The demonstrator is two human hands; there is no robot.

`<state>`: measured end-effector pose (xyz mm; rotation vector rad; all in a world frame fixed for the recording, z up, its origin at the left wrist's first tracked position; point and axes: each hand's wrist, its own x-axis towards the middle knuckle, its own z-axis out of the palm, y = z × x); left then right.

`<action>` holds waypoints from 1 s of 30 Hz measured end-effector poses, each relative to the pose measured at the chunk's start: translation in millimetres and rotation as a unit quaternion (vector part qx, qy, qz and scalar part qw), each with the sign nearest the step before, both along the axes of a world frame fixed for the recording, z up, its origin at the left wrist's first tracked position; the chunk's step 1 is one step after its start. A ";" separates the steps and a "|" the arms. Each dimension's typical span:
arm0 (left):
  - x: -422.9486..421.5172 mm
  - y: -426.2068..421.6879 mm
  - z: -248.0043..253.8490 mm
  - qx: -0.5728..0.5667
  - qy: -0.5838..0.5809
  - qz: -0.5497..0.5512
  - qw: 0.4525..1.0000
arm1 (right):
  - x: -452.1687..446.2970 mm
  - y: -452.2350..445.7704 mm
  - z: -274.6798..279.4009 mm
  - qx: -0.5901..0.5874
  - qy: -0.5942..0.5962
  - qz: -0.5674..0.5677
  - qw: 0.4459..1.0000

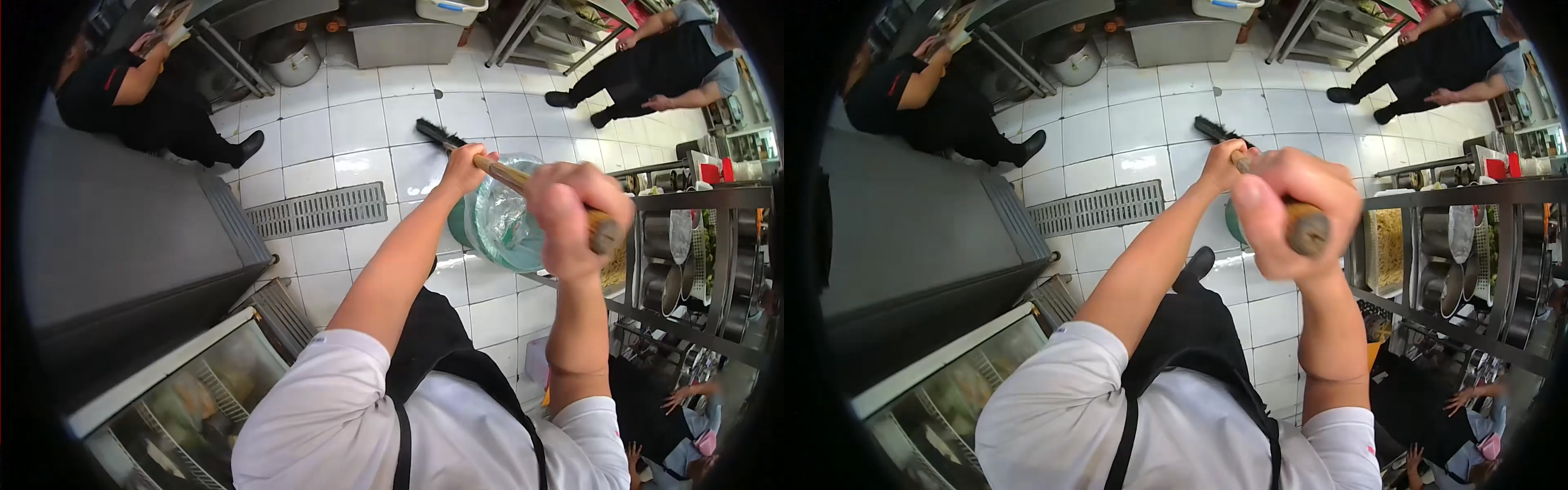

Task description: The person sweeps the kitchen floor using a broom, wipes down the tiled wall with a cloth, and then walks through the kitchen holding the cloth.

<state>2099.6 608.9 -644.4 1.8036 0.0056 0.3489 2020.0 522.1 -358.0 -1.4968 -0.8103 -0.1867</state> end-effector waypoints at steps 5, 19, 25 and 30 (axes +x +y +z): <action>-19.8 14.6 22.9 0.012 -0.010 -0.012 1.000 | 21.8 -2.5 44.3 0.137 0.100 0.044 0.985; -129.8 66.6 97.3 -0.033 -0.122 -0.135 0.983 | -128.6 54.6 127.5 0.107 -0.016 -0.054 0.993; -141.4 64.6 42.0 -0.058 -0.060 -0.300 0.950 | -142.3 89.7 68.8 0.071 0.010 -0.269 0.960; -176.5 71.4 60.9 -0.034 -0.062 -0.351 0.934 | -175.3 79.1 89.6 0.129 0.060 -0.325 0.935</action>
